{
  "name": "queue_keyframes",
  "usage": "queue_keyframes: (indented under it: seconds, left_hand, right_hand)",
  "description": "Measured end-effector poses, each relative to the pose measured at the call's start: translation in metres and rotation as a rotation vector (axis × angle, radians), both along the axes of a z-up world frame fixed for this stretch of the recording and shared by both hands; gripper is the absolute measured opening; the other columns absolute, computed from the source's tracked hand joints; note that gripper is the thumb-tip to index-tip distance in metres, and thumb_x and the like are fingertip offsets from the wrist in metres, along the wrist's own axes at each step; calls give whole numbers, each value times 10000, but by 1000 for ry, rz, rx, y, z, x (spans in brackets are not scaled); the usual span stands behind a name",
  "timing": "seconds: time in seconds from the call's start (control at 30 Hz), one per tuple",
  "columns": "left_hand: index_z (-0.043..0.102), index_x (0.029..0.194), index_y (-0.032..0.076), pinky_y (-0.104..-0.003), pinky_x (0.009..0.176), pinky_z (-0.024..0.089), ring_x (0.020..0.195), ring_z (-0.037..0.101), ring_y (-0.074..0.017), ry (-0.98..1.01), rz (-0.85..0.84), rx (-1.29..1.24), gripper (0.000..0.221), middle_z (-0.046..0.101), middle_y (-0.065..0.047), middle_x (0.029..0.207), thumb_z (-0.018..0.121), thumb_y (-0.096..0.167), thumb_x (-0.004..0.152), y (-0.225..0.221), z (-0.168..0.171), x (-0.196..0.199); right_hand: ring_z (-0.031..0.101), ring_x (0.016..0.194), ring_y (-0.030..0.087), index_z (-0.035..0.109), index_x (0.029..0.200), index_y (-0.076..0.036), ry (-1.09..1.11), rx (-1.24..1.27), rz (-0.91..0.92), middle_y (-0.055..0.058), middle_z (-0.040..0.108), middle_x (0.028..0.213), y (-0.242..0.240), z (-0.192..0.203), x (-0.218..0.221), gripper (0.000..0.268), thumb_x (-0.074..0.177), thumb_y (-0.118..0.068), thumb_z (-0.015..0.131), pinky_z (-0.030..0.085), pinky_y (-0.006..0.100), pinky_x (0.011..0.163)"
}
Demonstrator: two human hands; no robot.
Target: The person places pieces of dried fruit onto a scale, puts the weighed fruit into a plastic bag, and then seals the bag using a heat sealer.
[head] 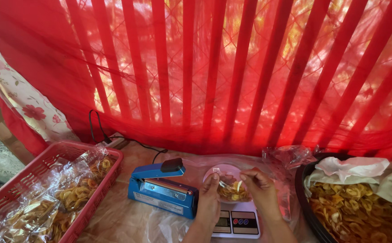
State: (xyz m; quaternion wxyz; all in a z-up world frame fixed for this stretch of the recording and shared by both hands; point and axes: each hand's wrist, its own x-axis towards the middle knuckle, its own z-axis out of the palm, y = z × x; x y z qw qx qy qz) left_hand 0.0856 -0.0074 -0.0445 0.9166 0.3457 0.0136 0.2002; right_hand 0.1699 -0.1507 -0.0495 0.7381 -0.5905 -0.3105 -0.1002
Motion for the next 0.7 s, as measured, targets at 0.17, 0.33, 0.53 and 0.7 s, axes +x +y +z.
queue_keyframes:
  seconds: [0.17,0.33,0.53,0.7]
  left_hand:
    - [718,997,7,-388,859,614,921,752,-231,-8,-18,-13,341,784,-131,969,574,316,1009,3,3,-1]
    - [728,1033,29,-355,818,597,898,743,-207,-5,14,37,294,788,-124,962,577,280,1013,-2,-1,0]
    - [724,1015,34,-334,757,595,832,754,-183,12,29,68,306,779,-101,919,597,313,1011,2,4,-3]
    - [727,1040,44,-288,771,595,851,734,-122,22,1,141,203,775,-49,954,697,228,962,-1,0,-2]
  right_hand:
    - [497,659,22,717,964,-26,201,6,39,-54,600,794,-5,-20,17,26,954,-31,740,386,199,542]
    - [559,739,13,749,1010,-30,200,34,-91,-44,690,860,-14,-8,8,104,929,-49,687,438,187,643]
    - [608,804,49,778,979,-15,137,-79,62,-36,705,852,-4,-16,11,88,911,-54,738,495,222,720]
    - [633,793,40,779,993,-23,271,-79,16,-31,725,850,-11,-19,14,114,907,-79,728,524,227,704]
